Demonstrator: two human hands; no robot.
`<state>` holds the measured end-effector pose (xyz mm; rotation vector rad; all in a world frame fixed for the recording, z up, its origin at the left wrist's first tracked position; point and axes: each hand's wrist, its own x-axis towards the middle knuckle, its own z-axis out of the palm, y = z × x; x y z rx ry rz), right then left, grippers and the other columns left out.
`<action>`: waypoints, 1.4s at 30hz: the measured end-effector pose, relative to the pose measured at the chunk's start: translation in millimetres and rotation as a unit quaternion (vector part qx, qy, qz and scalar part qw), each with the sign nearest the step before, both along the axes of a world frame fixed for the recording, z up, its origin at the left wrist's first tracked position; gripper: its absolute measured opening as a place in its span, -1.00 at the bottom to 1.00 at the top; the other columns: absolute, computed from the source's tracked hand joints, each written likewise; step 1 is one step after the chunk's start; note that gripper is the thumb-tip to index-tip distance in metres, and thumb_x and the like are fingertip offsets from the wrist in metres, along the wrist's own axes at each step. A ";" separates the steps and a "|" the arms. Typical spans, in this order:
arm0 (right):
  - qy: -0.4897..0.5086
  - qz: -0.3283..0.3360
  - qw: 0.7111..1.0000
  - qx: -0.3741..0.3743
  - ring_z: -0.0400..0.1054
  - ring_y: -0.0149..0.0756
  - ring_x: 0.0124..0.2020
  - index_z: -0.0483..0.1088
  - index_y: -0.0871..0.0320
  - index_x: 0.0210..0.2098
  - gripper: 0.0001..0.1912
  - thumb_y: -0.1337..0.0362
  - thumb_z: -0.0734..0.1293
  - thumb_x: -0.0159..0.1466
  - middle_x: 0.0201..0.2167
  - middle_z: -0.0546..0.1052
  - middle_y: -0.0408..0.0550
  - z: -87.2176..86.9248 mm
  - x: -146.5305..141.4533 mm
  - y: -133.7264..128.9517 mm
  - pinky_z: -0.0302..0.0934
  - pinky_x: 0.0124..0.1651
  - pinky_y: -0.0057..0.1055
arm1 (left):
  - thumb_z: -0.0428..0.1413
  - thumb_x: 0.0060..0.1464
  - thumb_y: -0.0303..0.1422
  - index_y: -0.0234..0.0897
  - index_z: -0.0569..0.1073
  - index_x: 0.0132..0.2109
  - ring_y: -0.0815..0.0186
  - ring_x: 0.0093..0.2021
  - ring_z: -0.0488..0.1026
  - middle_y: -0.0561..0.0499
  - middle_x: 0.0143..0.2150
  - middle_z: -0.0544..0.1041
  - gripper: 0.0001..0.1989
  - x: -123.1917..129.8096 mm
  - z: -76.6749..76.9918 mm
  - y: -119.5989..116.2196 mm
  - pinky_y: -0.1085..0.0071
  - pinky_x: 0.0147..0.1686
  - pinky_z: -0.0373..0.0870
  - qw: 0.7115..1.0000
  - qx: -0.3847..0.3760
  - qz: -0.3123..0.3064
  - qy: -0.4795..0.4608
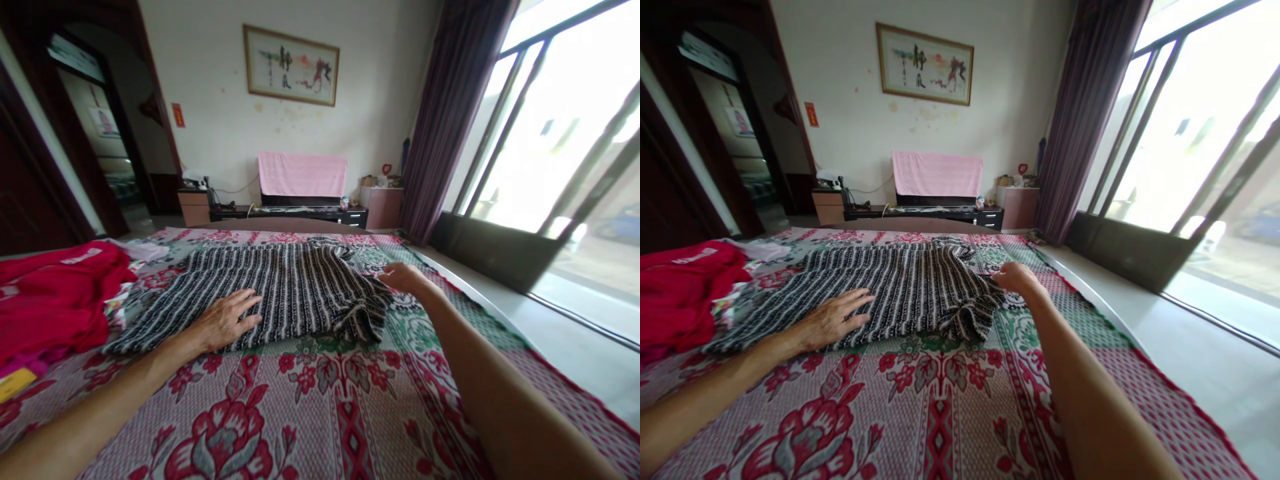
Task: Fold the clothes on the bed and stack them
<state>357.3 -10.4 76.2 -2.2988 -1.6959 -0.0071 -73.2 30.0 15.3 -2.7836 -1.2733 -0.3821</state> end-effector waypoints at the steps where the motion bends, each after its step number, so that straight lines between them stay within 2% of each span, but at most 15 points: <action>1: -0.020 -0.001 1.000 0.013 0.43 -0.23 -0.39 0.53 0.17 -0.37 -0.77 0.20 0.26 0.16 -0.44 0.56 0.01 0.7 -2.6 3.7 0.19 -0.39 -0.44 | -0.13 0.18 -0.02 -0.25 0.33 0.21 0.12 0.29 0.16 -0.16 0.30 0.24 -0.42 2.6 2.8 -0.2 0.15 0.23 0.14 1.000 0.002 -0.004 -0.005; 4: -0.066 0.016 0.998 0.002 0.42 -0.24 -0.30 0.53 0.17 -0.32 -0.73 0.30 0.19 0.17 -0.33 0.58 0.01 -2.3 -13.7 19.5 0.15 -0.32 -0.46 | -0.08 0.17 -0.08 -0.26 0.34 0.19 0.12 0.27 0.19 -0.15 0.29 0.26 -0.46 23.8 15.3 -1.0 0.17 0.21 0.16 0.999 0.023 -0.019 -0.019; 8: -0.061 0.076 0.995 -0.010 0.41 -0.27 -0.24 0.55 0.15 -0.26 -0.72 0.34 0.21 0.16 -0.25 0.59 -0.03 -11.6 -26.7 41.1 0.16 -0.26 -0.51 | -0.07 0.19 -0.19 -0.29 0.39 0.12 0.11 0.24 0.24 -0.16 0.23 0.33 -0.56 76.2 28.1 -1.2 0.19 0.18 0.21 0.998 0.043 -0.032 -0.018; 10: -0.045 0.093 0.995 -0.016 0.42 -0.28 -0.20 0.56 0.12 -0.21 -0.69 0.33 0.22 0.17 -0.21 0.60 -0.06 -14.1 -29.2 48.1 0.17 -0.22 -0.53 | -0.09 0.21 -0.21 -0.31 0.40 0.10 0.14 0.22 0.26 -0.17 0.21 0.35 -0.58 100.2 25.6 -0.3 0.23 0.16 0.22 0.998 0.043 -0.037 -0.016; 13: -0.029 0.106 0.994 -0.022 0.44 -0.27 -0.20 0.58 0.08 -0.20 -0.70 0.27 0.24 0.16 -0.21 0.60 -0.09 -14.3 -29.2 52.8 0.20 -0.20 -0.52 | -0.13 0.23 -0.15 -0.29 0.38 0.13 0.14 0.23 0.24 -0.16 0.23 0.33 -0.54 120.2 12.3 2.1 0.22 0.16 0.22 0.999 0.031 -0.004 -0.018; 16: -0.037 0.136 0.989 -0.042 0.45 -0.27 -0.26 0.58 0.06 -0.22 -0.71 0.20 0.29 0.13 -0.28 0.61 -0.12 -12.4 -28.4 53.8 0.20 -0.25 -0.52 | -0.15 0.23 -0.10 -0.22 0.35 0.16 0.13 0.26 0.20 -0.12 0.27 0.28 -0.52 123.2 -0.3 4.0 0.16 0.18 0.19 0.999 0.022 0.024 -0.016; 19: -0.026 0.132 0.990 -0.039 0.44 -0.30 -0.33 0.59 0.08 -0.23 -0.71 0.18 0.31 0.11 -0.36 0.61 -0.12 -10.5 -27.6 52.8 0.19 -0.32 -0.53 | -0.16 0.24 -0.09 -0.20 0.34 0.17 0.14 0.27 0.18 -0.10 0.29 0.26 -0.52 120.6 -3.5 4.5 0.14 0.19 0.17 1.000 0.015 0.023 -0.016; 22: -0.004 0.036 0.999 0.040 0.44 -0.28 -0.32 0.59 0.09 -0.24 -0.70 0.19 0.27 0.13 -0.35 0.61 -0.10 -12.6 -23.4 48.6 0.19 -0.32 -0.51 | -0.16 0.24 -0.10 -0.20 0.34 0.16 0.15 0.27 0.19 -0.09 0.28 0.27 -0.52 119.9 -1.0 3.0 0.15 0.18 0.18 0.999 0.013 0.022 -0.020; 25: 0.005 -0.049 0.992 0.113 0.44 -0.24 -0.27 0.58 0.10 -0.25 -0.69 0.18 0.24 0.15 -0.31 0.60 -0.05 -20.4 -15.0 41.5 0.20 -0.27 -0.48 | -0.16 0.24 -0.11 -0.20 0.35 0.15 0.15 0.25 0.21 -0.08 0.26 0.28 -0.53 120.6 1.0 1.0 0.17 0.17 0.19 0.999 0.018 0.016 -0.022; 29: 0.023 -0.089 0.989 0.115 0.44 -0.27 -0.28 0.58 0.13 -0.28 -0.70 0.22 0.23 0.15 -0.34 0.60 -0.06 -29.1 -6.5 34.2 0.19 -0.27 -0.52 | -0.15 0.23 -0.11 -0.18 0.36 0.13 0.15 0.23 0.22 -0.08 0.26 0.29 -0.55 120.7 0.7 0.8 0.16 0.16 0.19 0.999 0.021 0.012 -0.022; 32: 0.016 -0.081 0.992 0.093 0.43 -0.28 -0.30 0.57 0.15 -0.30 -0.70 0.24 0.22 0.14 -0.36 0.59 -0.06 -25.4 -6.9 36.0 0.15 -0.32 -0.53 | -0.15 0.23 -0.12 -0.18 0.37 0.12 0.15 0.23 0.22 -0.09 0.25 0.30 -0.56 120.4 0.1 2.0 0.13 0.15 0.20 0.999 0.020 0.008 -0.026; 37: -0.004 -0.010 0.999 0.044 0.41 -0.26 -0.28 0.54 0.17 -0.38 -0.69 0.30 0.15 0.19 -0.37 0.57 -0.04 -10.4 -16.7 56.2 0.15 -0.29 -0.51 | -0.16 0.23 -0.11 -0.19 0.35 0.13 0.12 0.24 0.20 -0.11 0.26 0.29 -0.55 120.3 0.2 2.1 0.10 0.15 0.20 1.000 0.010 0.012 -0.027; 42: 0.026 0.005 0.999 0.026 0.43 -0.15 -0.26 0.52 0.30 -0.44 -0.62 0.27 0.12 0.26 -0.39 0.55 0.18 -7.8 -26.2 80.9 0.21 -0.24 -0.40 | -0.15 0.23 -0.12 -0.19 0.34 0.15 0.12 0.25 0.19 -0.11 0.26 0.29 -0.54 120.6 0.8 0.1 0.10 0.17 0.17 0.999 0.009 0.018 -0.032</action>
